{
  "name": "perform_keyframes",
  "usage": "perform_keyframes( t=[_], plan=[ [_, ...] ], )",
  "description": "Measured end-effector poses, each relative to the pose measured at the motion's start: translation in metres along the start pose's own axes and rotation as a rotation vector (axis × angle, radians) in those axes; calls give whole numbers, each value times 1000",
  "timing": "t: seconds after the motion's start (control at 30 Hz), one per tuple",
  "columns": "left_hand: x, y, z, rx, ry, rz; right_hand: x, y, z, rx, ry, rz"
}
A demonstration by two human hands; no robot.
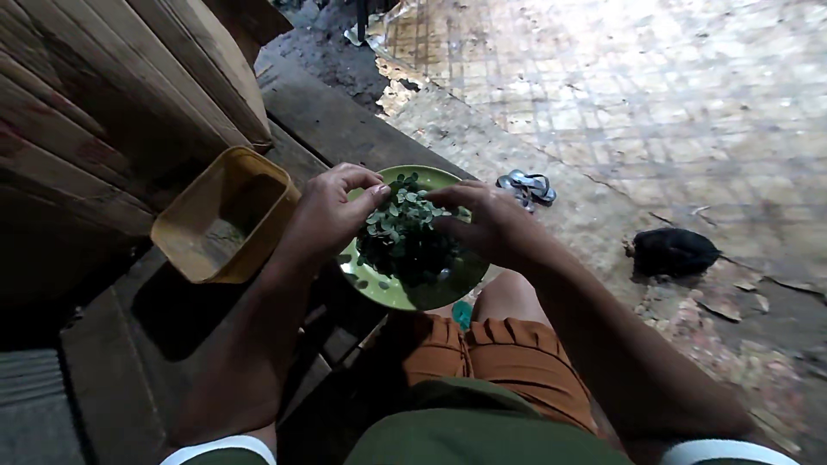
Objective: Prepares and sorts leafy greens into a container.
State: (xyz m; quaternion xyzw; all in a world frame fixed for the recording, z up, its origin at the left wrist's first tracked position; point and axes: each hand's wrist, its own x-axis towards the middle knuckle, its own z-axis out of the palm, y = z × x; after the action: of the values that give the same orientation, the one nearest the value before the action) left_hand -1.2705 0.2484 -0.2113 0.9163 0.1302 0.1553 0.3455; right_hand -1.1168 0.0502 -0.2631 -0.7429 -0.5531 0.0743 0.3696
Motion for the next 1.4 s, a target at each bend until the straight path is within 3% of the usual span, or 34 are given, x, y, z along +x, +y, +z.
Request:
perform_keyframes(
  t=[0.13,0.3,0.5,0.77,0.97,1.2,1.4],
  plan=[
    [1,0,0,-110,-14,-80,9,-16,10,-150,-168,42],
    [2,7,1,-328,20,-157,7,-18,11,-103,-127,6],
    [5,4,10,-486,97,-167,2,-26,5,30,135,-47],
    [1,11,14,-476,67,-164,9,-30,33,-102,472,-223],
    [1,12,8,-366,49,-130,2,-21,14,226,365,-41],
    [-3,18,21,-602,-106,-66,0,-16,13,615,226,52],
    [-2,11,25,-398,60,-8,-3,-17,5,843,142,91]
  ],
)
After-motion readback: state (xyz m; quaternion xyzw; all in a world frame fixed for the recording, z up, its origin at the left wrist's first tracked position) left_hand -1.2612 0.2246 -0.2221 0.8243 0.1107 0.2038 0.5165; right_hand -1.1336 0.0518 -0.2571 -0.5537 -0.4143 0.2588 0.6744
